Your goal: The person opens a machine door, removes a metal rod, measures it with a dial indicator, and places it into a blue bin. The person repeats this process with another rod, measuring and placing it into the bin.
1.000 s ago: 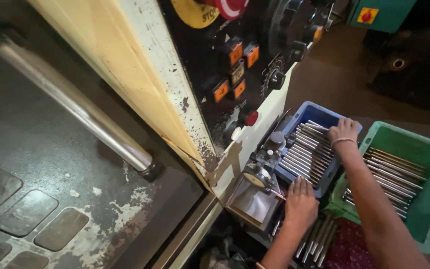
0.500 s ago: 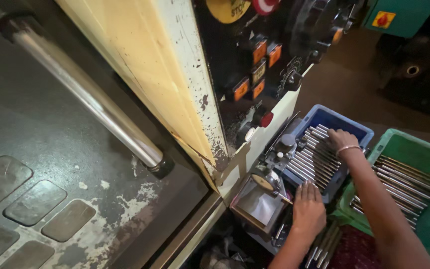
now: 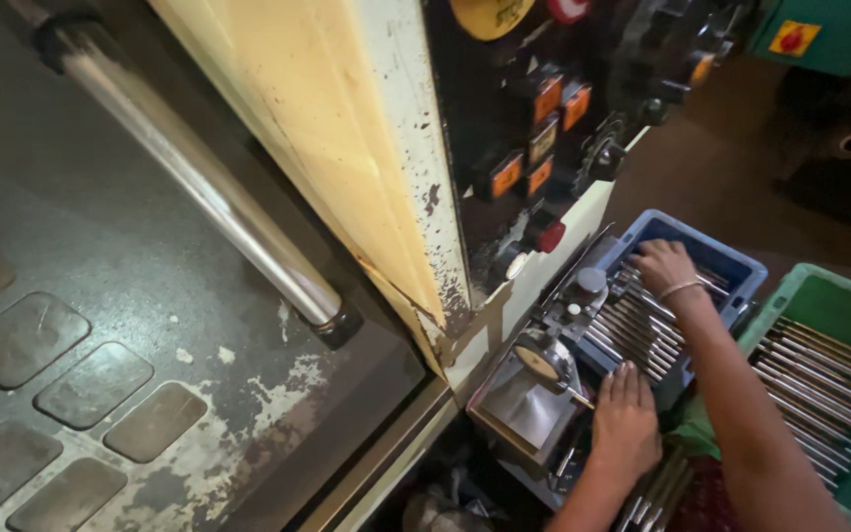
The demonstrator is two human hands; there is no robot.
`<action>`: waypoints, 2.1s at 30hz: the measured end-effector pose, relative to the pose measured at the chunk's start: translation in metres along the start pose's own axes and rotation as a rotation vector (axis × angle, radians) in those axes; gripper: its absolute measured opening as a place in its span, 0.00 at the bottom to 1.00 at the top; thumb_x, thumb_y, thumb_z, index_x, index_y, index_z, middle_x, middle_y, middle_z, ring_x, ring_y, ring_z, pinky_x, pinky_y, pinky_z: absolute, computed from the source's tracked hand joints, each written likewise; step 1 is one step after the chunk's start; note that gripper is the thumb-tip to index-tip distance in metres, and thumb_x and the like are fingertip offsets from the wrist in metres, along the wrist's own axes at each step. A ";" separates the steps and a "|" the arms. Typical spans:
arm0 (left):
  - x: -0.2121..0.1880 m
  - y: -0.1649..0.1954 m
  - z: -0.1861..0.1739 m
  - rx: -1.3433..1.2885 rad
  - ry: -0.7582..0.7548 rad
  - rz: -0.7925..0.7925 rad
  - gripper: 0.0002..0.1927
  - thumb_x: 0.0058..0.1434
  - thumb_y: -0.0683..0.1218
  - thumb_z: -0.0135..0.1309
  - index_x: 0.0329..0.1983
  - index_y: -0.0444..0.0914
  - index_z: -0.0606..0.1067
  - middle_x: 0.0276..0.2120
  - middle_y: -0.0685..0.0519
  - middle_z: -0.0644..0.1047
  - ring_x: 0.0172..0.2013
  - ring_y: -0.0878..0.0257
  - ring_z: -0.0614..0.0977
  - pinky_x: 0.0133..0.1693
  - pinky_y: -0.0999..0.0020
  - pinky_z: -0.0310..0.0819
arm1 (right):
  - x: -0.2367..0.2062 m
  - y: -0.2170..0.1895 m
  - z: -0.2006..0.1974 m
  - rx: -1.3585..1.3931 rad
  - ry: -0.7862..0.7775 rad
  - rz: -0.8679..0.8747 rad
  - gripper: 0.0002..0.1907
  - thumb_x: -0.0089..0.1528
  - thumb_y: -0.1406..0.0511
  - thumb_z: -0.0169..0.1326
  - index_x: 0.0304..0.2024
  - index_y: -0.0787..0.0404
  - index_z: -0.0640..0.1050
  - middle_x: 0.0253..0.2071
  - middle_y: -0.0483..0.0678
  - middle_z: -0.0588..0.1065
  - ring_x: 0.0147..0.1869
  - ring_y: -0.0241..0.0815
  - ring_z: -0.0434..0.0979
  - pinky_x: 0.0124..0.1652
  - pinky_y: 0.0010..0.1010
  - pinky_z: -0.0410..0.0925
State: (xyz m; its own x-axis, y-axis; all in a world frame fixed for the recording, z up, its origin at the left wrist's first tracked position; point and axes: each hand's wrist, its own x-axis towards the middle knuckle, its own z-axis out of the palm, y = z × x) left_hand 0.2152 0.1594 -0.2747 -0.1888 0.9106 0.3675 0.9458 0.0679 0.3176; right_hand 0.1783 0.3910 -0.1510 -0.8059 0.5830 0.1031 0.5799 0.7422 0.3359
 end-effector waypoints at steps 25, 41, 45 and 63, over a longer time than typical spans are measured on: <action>0.000 0.003 0.010 0.071 -0.019 -0.001 0.37 0.53 0.50 0.57 0.62 0.21 0.68 0.70 0.29 0.66 0.73 0.41 0.66 0.75 0.50 0.49 | 0.009 -0.011 0.002 -0.120 -0.040 -0.202 0.11 0.61 0.60 0.52 0.42 0.43 0.84 0.51 0.36 0.78 0.65 0.38 0.70 0.62 0.36 0.61; 0.000 0.006 0.010 0.092 0.074 -0.028 0.43 0.52 0.50 0.58 0.68 0.22 0.66 0.70 0.32 0.67 0.73 0.43 0.66 0.74 0.52 0.50 | 0.026 0.013 0.015 -0.124 -0.271 -0.101 0.15 0.65 0.58 0.49 0.53 0.42 0.80 0.63 0.35 0.74 0.71 0.42 0.65 0.65 0.41 0.59; 0.003 0.009 0.010 0.102 0.024 -0.036 0.42 0.49 0.50 0.58 0.66 0.23 0.67 0.70 0.31 0.66 0.72 0.43 0.66 0.74 0.51 0.49 | 0.026 0.017 0.021 -0.191 -0.226 -0.150 0.19 0.61 0.57 0.51 0.56 0.43 0.77 0.63 0.36 0.71 0.72 0.44 0.63 0.68 0.44 0.56; -0.001 0.008 -0.002 0.056 0.036 -0.028 0.41 0.48 0.49 0.59 0.65 0.24 0.69 0.70 0.31 0.67 0.72 0.42 0.68 0.74 0.52 0.51 | 0.028 0.035 0.035 -0.143 -0.222 -0.068 0.25 0.63 0.61 0.52 0.64 0.42 0.74 0.66 0.37 0.70 0.71 0.40 0.67 0.66 0.38 0.62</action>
State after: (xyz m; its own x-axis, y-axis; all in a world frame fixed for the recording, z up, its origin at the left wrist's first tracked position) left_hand 0.2223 0.1578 -0.2709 -0.2237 0.8928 0.3910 0.9532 0.1167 0.2788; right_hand 0.1806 0.4450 -0.1694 -0.7871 0.6037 -0.1268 0.4903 0.7370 0.4651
